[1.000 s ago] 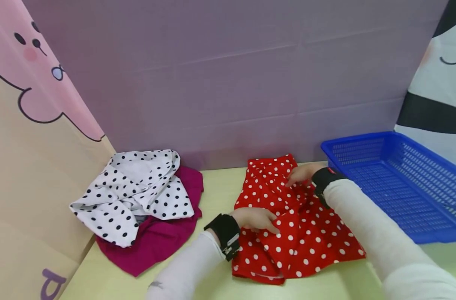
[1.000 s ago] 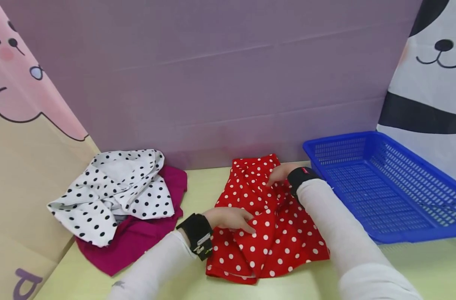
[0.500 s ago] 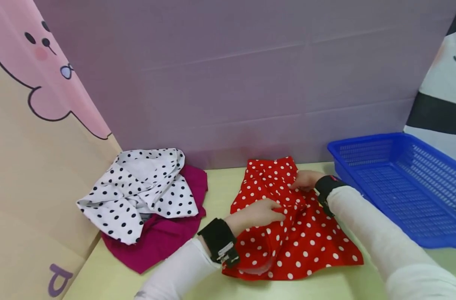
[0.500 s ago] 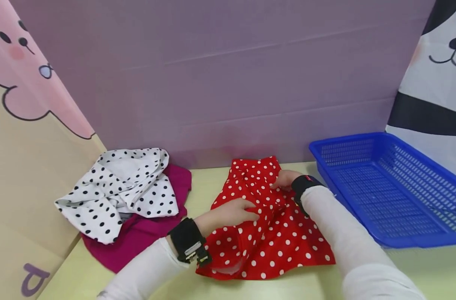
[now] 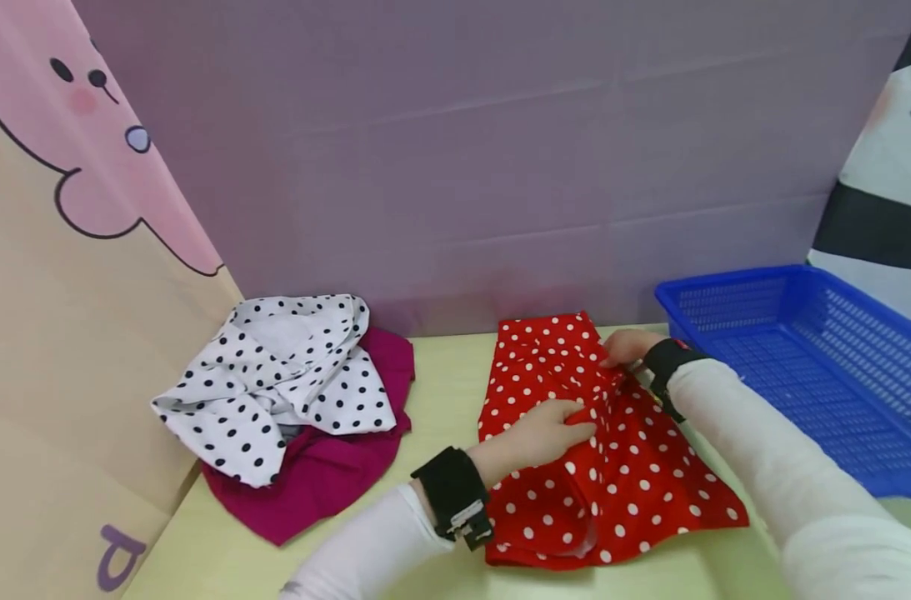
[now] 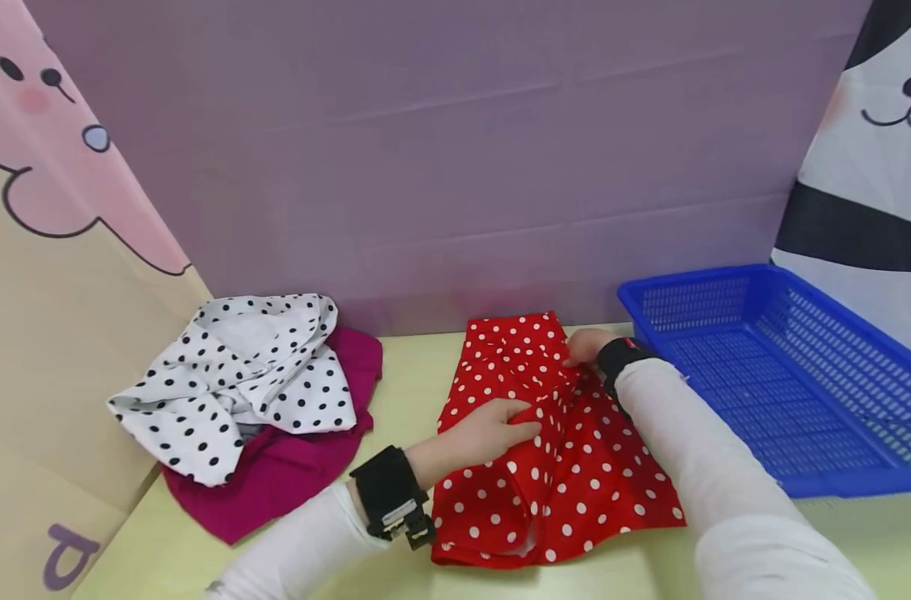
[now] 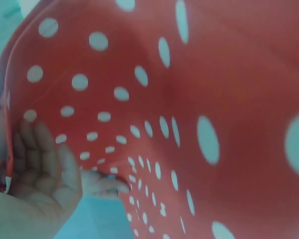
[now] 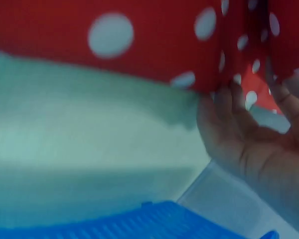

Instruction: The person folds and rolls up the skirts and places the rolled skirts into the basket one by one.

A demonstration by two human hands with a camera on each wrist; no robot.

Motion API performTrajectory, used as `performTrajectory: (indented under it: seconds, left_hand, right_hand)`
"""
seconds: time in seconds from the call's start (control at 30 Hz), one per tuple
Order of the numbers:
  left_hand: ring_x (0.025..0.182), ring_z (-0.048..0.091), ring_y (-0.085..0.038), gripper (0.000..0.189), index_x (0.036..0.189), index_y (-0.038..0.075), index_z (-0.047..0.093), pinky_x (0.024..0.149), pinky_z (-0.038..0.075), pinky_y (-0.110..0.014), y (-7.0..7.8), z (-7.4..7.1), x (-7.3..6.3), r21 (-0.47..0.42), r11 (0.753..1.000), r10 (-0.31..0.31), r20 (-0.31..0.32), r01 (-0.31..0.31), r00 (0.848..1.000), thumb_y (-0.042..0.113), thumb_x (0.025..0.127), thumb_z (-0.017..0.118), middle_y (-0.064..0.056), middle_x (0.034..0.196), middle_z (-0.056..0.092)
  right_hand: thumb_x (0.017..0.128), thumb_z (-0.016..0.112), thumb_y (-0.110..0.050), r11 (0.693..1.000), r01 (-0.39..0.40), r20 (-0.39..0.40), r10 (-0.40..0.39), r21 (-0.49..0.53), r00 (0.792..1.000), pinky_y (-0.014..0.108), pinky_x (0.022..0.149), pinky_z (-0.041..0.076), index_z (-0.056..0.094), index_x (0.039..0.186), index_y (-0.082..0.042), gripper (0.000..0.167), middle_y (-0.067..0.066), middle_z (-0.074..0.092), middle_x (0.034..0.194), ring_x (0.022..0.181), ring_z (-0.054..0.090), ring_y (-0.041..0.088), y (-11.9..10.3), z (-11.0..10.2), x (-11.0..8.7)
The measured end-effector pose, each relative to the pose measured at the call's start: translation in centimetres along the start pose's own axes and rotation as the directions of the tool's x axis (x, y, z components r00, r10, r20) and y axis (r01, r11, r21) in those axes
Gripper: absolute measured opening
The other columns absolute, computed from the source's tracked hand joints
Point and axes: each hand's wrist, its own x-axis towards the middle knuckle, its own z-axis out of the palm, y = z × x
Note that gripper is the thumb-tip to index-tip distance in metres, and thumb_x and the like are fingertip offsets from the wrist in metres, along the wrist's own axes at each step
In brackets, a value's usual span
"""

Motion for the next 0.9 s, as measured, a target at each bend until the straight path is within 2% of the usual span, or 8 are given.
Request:
performTrajectory:
  seconds: [0.07,0.1,0.23,0.37,0.47,0.57,0.7,0.9]
  left_hand:
    - [0.066,0.058,-0.010,0.032,0.122,0.013,0.058,0.063,0.046,-0.019,0.4,0.8,0.1,0.000,1.000,-0.007,-0.009,0.007,1.000,0.026,0.093,0.060,0.004,0.086,0.059]
    - [0.066,0.058,-0.010,0.029,0.119,0.013,0.058,0.063,0.046,-0.018,0.6,1.2,0.2,0.001,1.000,0.000,-0.009,0.000,1.000,0.025,0.093,0.060,0.005,0.084,0.059]
    - [0.065,0.054,-0.006,0.023,0.114,0.013,0.060,0.063,0.045,-0.016,1.5,3.2,1.5,0.055,0.996,0.073,0.023,-0.074,0.997,0.025,0.094,0.057,0.005,0.079,0.056]
    - [0.062,0.051,-0.004,0.017,0.102,0.011,0.062,0.062,0.041,-0.013,2.2,5.5,3.8,0.226,0.962,0.140,0.086,-0.156,0.986,0.024,0.096,0.053,0.004,0.071,0.052]
    - [0.064,0.049,-0.003,0.014,0.096,0.015,0.063,0.062,0.040,-0.012,2.3,7.0,5.3,0.363,0.919,0.114,0.127,-0.153,0.985,0.025,0.096,0.053,0.006,0.070,0.053]
    - [0.072,0.049,-0.001,0.017,0.108,0.020,0.064,0.066,0.040,-0.013,2.0,8.0,6.0,0.429,0.898,0.025,0.173,-0.098,0.985,0.025,0.095,0.055,0.010,0.083,0.058]
    - [0.074,0.050,-0.002,0.024,0.117,0.021,0.063,0.067,0.041,-0.014,1.0,8.2,6.0,0.444,0.894,-0.044,0.233,-0.066,0.971,0.023,0.094,0.058,0.011,0.090,0.059]
    - [0.070,0.051,-0.005,0.015,0.107,0.018,0.063,0.064,0.043,-0.016,0.0,5.9,5.0,0.449,0.891,-0.083,0.310,-0.069,0.947,0.021,0.093,0.060,0.007,0.081,0.054]
  right_hand:
    - [0.096,0.052,-0.021,0.988,-0.058,0.055,0.051,0.141,0.997,0.047,0.085,0.052,0.055,0.116,0.008,0.035,0.019,0.064,0.104,0.097,0.061,0.031,-4.0,-0.5,-4.5]
    - [0.096,0.051,-0.018,0.981,-0.064,0.068,0.052,0.183,0.996,0.047,0.086,0.051,0.053,0.118,0.010,0.035,0.019,0.063,0.105,0.099,0.061,0.031,-4.7,-0.7,-5.5]
    - [0.097,0.050,-0.019,0.975,-0.063,0.107,0.041,0.211,0.993,0.045,0.086,0.052,0.051,0.120,0.009,0.036,0.017,0.063,0.104,0.097,0.061,0.028,-4.2,-1.1,-5.4]
    - [0.097,0.049,-0.016,0.971,-0.028,0.142,-0.006,0.236,0.990,0.043,0.088,0.052,0.048,0.123,0.012,0.038,0.018,0.062,0.108,0.098,0.061,0.026,-3.9,-1.3,-5.0]
    - [0.098,0.047,-0.012,0.953,-0.002,0.171,-0.052,0.303,0.984,0.042,0.092,0.050,0.046,0.122,0.015,0.037,0.016,0.062,0.107,0.097,0.061,0.022,-3.9,-1.4,-4.8]
    - [0.098,0.046,-0.010,0.941,0.001,0.183,-0.068,0.340,0.981,0.042,0.093,0.050,0.047,0.121,0.016,0.035,0.013,0.064,0.105,0.094,0.062,0.018,-4.1,-1.3,-4.9]
    - [0.098,0.047,-0.011,0.953,-0.011,0.177,-0.045,0.303,0.983,0.042,0.093,0.050,0.049,0.120,0.015,0.034,0.013,0.064,0.105,0.094,0.063,0.019,-4.4,-1.3,-5.4]
    - [0.097,0.047,-0.009,0.954,0.019,0.201,-0.083,0.299,0.976,0.043,0.095,0.048,0.049,0.120,0.016,0.034,0.011,0.066,0.104,0.094,0.062,0.018,-5.1,-1.4,-5.6]
